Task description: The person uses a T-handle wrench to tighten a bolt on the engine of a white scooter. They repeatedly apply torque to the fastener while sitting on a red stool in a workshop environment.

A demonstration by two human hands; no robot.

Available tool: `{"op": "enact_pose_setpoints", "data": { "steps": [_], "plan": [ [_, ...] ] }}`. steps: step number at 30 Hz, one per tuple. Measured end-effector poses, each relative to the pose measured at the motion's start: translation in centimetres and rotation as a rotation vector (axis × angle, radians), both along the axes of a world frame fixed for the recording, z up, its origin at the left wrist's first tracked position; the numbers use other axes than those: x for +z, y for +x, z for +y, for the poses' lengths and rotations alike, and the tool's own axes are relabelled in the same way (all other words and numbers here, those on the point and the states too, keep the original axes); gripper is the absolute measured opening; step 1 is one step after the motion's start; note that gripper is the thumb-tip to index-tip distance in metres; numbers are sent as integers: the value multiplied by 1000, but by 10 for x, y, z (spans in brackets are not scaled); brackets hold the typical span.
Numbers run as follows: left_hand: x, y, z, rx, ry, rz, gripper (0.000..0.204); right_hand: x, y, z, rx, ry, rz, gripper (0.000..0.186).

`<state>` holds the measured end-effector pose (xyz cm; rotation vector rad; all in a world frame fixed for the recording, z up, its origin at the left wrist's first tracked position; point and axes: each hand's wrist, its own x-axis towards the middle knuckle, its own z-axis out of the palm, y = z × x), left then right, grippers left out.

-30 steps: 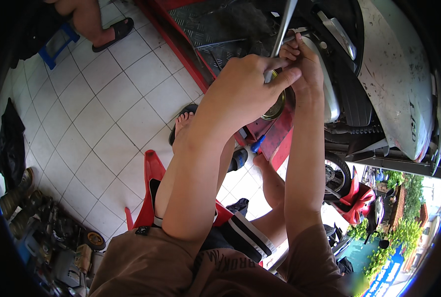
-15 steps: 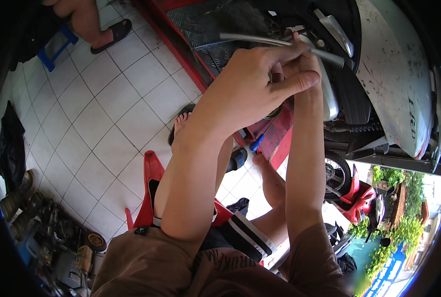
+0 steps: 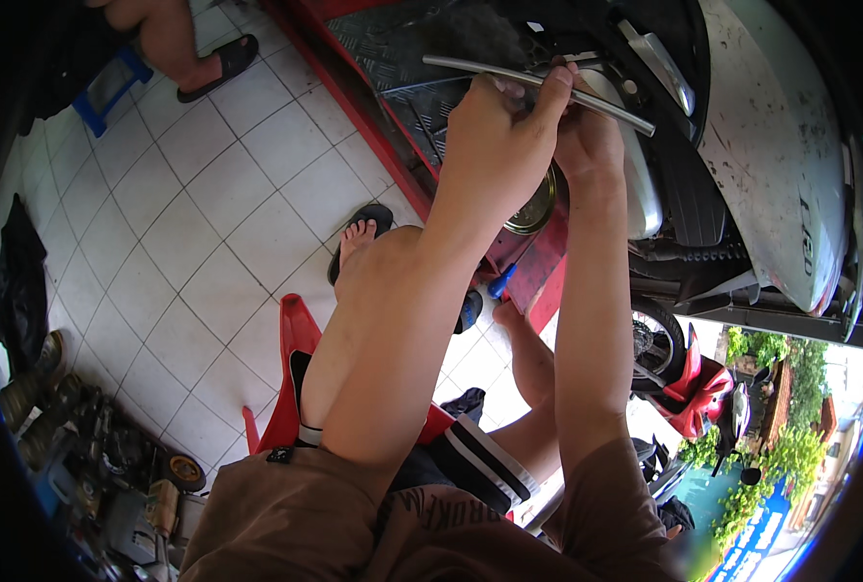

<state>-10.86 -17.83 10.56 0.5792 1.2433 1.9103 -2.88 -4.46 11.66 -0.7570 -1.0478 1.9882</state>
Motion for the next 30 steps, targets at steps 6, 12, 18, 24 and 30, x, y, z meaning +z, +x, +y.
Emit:
{"op": "enact_pose_setpoints", "data": {
  "steps": [6,12,18,24,30],
  "plan": [
    [-10,19,30,384,-1,271,23,-1,8,3,81,-39,15,14],
    [-11,13,27,275,197,184,16,-2,8,-1,49,-27,-49,16],
    [-11,33,17,297,214,-13,10,-6,12,-11,67,6,-88,14],
    [-16,50,25,124,261,-423,14,-5,17,-5,38,0,-191,16],
    [-5,59,15,-27,389,-1019,11,-5,21,-12,27,-46,-340,20]
  ]
}}
